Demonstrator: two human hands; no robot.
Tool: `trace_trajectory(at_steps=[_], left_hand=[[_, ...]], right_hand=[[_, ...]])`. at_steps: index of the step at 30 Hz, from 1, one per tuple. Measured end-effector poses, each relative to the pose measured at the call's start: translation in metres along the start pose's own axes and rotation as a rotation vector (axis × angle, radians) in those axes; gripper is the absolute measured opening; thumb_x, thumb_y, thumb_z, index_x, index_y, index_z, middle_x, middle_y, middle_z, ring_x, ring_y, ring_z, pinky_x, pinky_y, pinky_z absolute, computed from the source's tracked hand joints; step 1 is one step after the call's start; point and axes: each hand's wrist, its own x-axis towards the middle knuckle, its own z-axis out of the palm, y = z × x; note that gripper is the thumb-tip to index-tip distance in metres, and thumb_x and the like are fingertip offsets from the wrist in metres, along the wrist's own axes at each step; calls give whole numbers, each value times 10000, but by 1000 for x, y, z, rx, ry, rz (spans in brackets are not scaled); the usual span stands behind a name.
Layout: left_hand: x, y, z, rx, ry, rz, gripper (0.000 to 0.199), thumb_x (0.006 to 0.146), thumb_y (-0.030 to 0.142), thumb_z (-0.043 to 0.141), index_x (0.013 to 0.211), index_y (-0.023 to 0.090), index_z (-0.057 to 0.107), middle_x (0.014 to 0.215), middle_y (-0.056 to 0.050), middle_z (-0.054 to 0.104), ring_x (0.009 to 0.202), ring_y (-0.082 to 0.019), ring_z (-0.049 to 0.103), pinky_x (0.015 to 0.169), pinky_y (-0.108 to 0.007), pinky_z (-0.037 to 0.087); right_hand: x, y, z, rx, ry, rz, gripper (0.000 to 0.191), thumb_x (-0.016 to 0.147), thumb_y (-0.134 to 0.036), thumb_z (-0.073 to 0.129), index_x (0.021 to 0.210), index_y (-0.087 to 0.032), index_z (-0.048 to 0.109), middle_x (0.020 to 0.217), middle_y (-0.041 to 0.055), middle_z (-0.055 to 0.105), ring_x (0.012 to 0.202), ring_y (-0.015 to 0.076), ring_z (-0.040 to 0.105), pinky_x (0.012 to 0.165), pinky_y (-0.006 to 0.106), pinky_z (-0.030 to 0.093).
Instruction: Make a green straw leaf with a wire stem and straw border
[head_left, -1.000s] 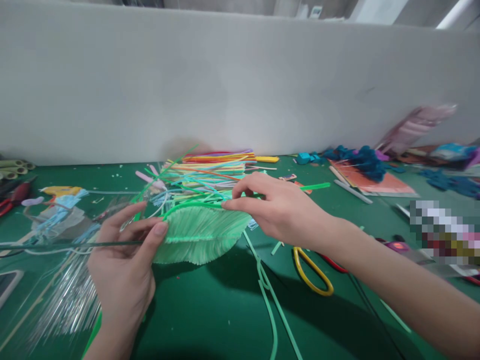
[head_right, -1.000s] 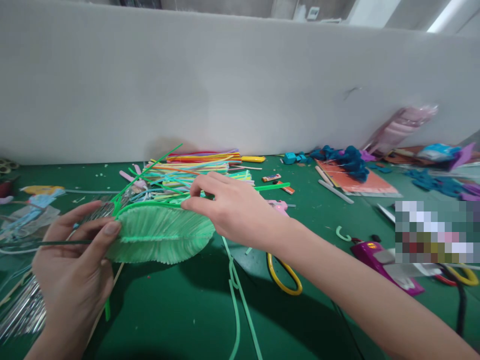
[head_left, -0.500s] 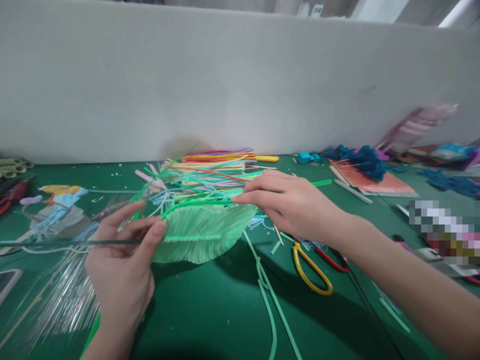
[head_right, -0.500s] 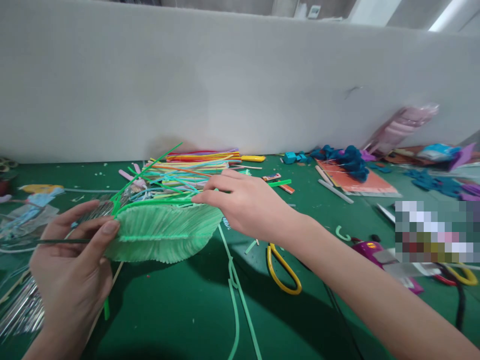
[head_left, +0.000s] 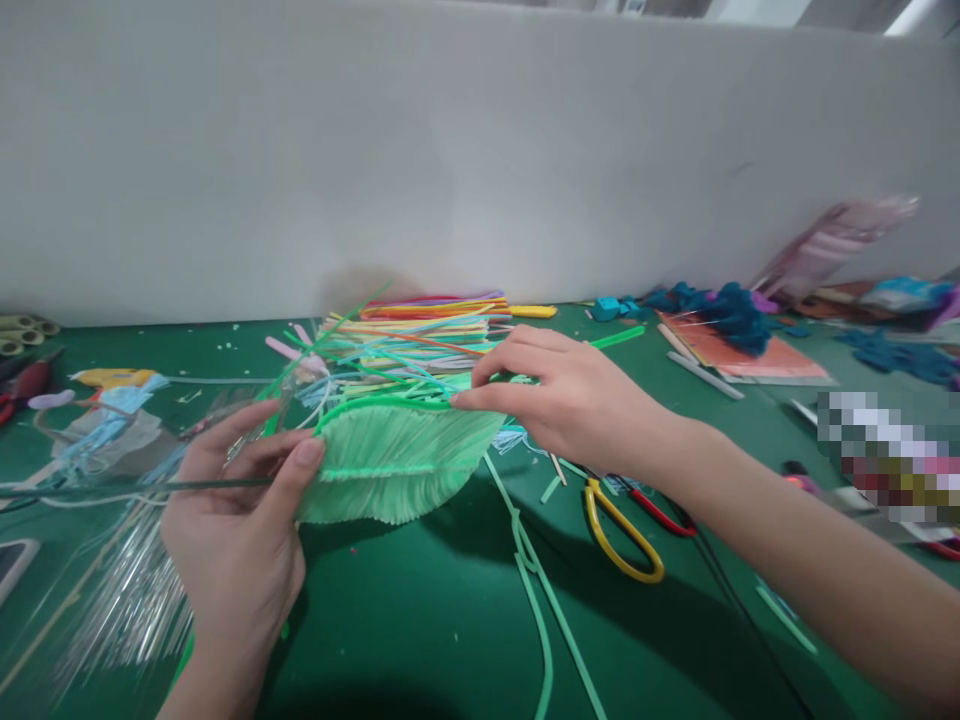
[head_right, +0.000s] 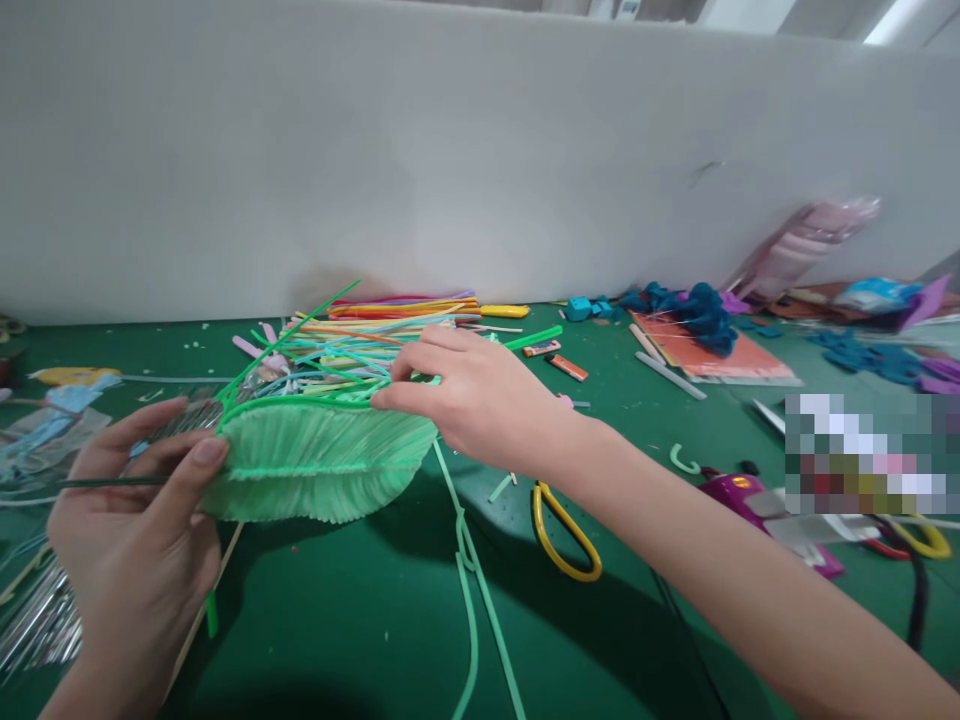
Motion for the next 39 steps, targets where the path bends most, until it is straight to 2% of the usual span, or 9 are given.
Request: trace_trajectory(at_steps=[10, 25, 39], left_hand=[[0, 0, 1, 6, 5, 6, 453, 641, 174, 882, 1066, 232, 738, 756, 30, 745, 703, -97, 683, 666, -165, 533], [2, -3, -1, -12, 2, 32, 425, 643, 181, 883, 1042, 257, 755, 751, 46, 759, 681, -57, 684, 640, -92, 516], [2, -4, 2, -36, 16, 32, 423, 626, 167, 893, 1019, 255, 762, 741, 60, 757, 682, -42, 688, 669, -75, 527]], right_hand=[[5, 0, -1, -1, -21, -1, 455, 880, 34, 396, 1059, -201, 741, 994, 62, 699, 926, 198, 565, 851, 358, 465], [10, 3, 1, -15, -10, -25, 424, 909, 22, 412, 1005, -206, 756, 977, 60, 694, 867, 186, 522, 784, 334, 396], [13, 8, 4, 46, -30, -33, 419, 880, 32, 440, 1013, -210, 756, 988, 59, 696, 897, 192, 560, 800, 343, 437]])
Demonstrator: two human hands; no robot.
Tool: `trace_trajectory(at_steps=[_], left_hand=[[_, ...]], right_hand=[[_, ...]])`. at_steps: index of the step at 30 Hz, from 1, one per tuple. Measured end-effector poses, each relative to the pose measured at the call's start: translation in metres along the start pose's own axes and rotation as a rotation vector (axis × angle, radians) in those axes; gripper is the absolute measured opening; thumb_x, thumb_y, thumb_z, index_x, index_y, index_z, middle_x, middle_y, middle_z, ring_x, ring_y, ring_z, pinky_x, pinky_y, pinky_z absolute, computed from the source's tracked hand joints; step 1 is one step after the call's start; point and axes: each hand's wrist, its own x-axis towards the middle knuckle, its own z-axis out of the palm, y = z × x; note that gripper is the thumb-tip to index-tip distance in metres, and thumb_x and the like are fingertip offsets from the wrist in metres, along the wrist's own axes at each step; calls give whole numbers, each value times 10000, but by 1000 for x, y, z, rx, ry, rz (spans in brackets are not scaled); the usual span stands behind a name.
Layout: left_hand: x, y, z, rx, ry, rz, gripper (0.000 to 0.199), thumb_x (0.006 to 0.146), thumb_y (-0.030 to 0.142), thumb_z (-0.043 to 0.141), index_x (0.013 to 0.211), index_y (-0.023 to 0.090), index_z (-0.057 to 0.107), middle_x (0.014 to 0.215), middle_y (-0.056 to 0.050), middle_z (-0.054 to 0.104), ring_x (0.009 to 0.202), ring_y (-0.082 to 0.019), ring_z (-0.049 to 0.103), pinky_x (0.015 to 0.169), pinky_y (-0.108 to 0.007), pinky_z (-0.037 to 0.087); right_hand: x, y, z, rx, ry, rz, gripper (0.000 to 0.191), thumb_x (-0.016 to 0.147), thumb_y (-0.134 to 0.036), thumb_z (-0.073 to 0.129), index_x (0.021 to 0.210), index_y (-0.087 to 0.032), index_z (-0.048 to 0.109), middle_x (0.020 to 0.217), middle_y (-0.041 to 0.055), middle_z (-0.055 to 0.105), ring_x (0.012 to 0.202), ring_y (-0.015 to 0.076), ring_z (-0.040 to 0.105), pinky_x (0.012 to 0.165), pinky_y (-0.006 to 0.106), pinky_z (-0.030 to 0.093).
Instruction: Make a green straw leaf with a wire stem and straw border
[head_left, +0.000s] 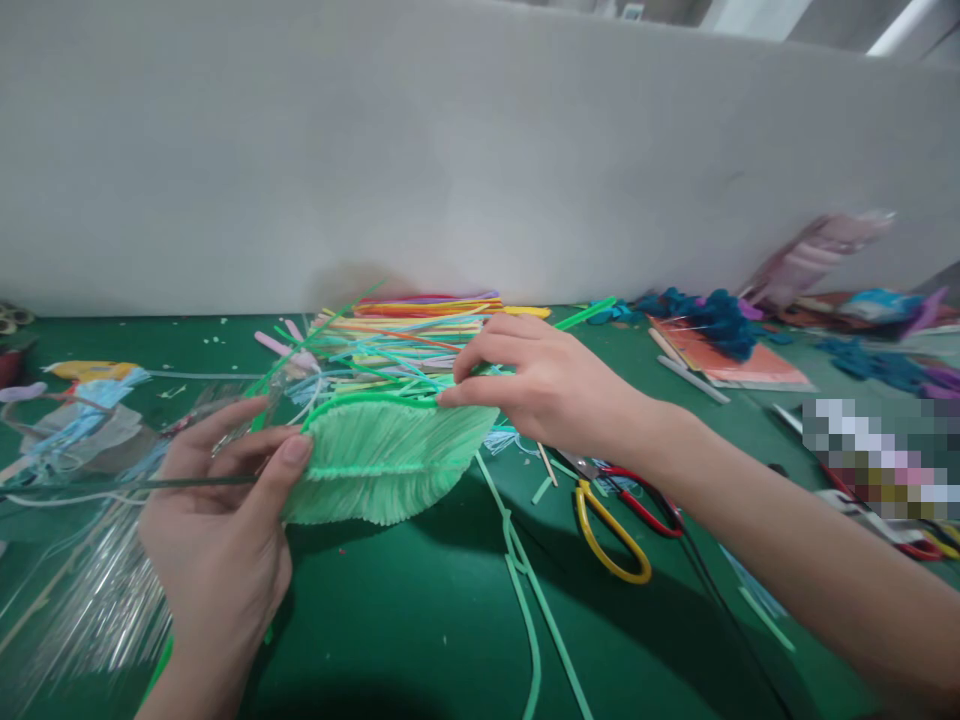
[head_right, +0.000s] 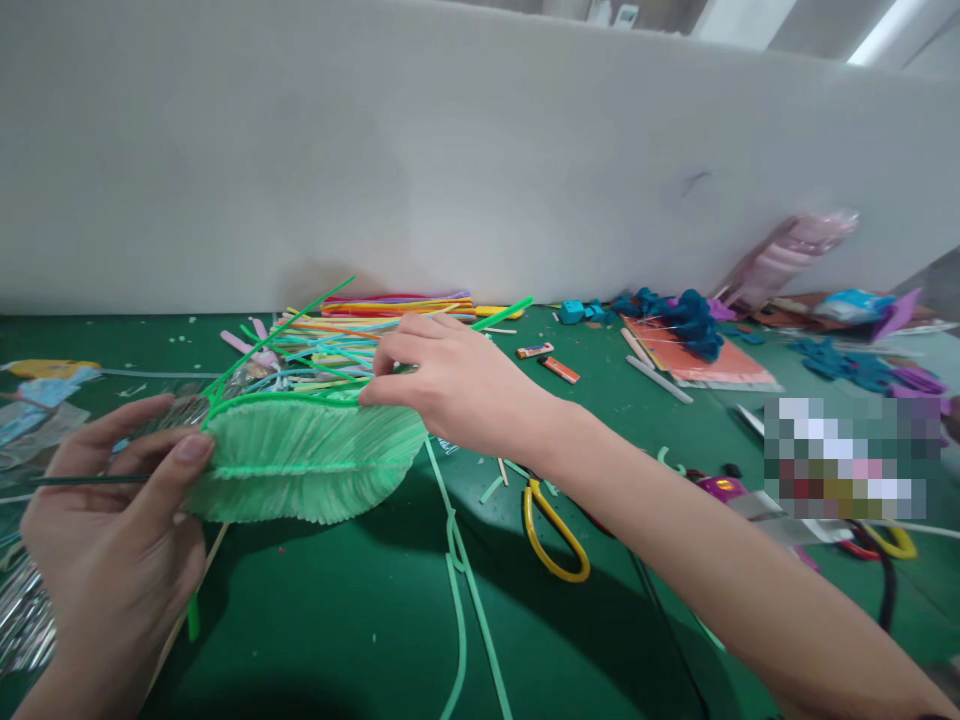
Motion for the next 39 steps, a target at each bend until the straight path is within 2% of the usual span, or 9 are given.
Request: trace_trajectory(at_steps=[14, 30, 36, 39], left_hand=[[1, -3, -2, -6, -8, 20, 400, 655, 181, 881, 1027, 262, 758, 766, 59, 763, 697, -44, 701, 659, -75, 533], [0, -3, -2, 5, -11, 5, 398, 670, 155, 861, 1040, 249, 749, 784, 38, 748, 717, -77, 684, 687, -135, 531], [7, -3, -4, 46, -96, 94, 378, 677, 171, 857, 1032, 253, 756, 895, 13, 758, 838, -102, 677, 739, -155, 524], [13, -4, -10, 71, -226, -62, 348, 652, 231, 875, 983, 254, 771, 929, 8, 770, 849, -133, 681, 740, -189, 535]], right_hand=[[-2, -1, -2, 22, 3, 10, 460, 820, 64, 443, 1028, -208, 750, 997, 61, 705, 935, 208, 588, 845, 381, 466], [-1, -5, -3, 89, -2, 28, 439, 867, 37, 422, 1021, -210, 750, 993, 59, 716, 918, 197, 592, 889, 408, 473], [-1, -4, 0, 81, -3, 31, 432, 856, 39, 439, 1033, -215, 742, 998, 61, 709, 925, 197, 583, 884, 396, 462], [0, -4, 0, 71, -20, 31, 443, 860, 40, 424, 1043, -214, 737, 999, 65, 702, 925, 197, 568, 859, 382, 454]])
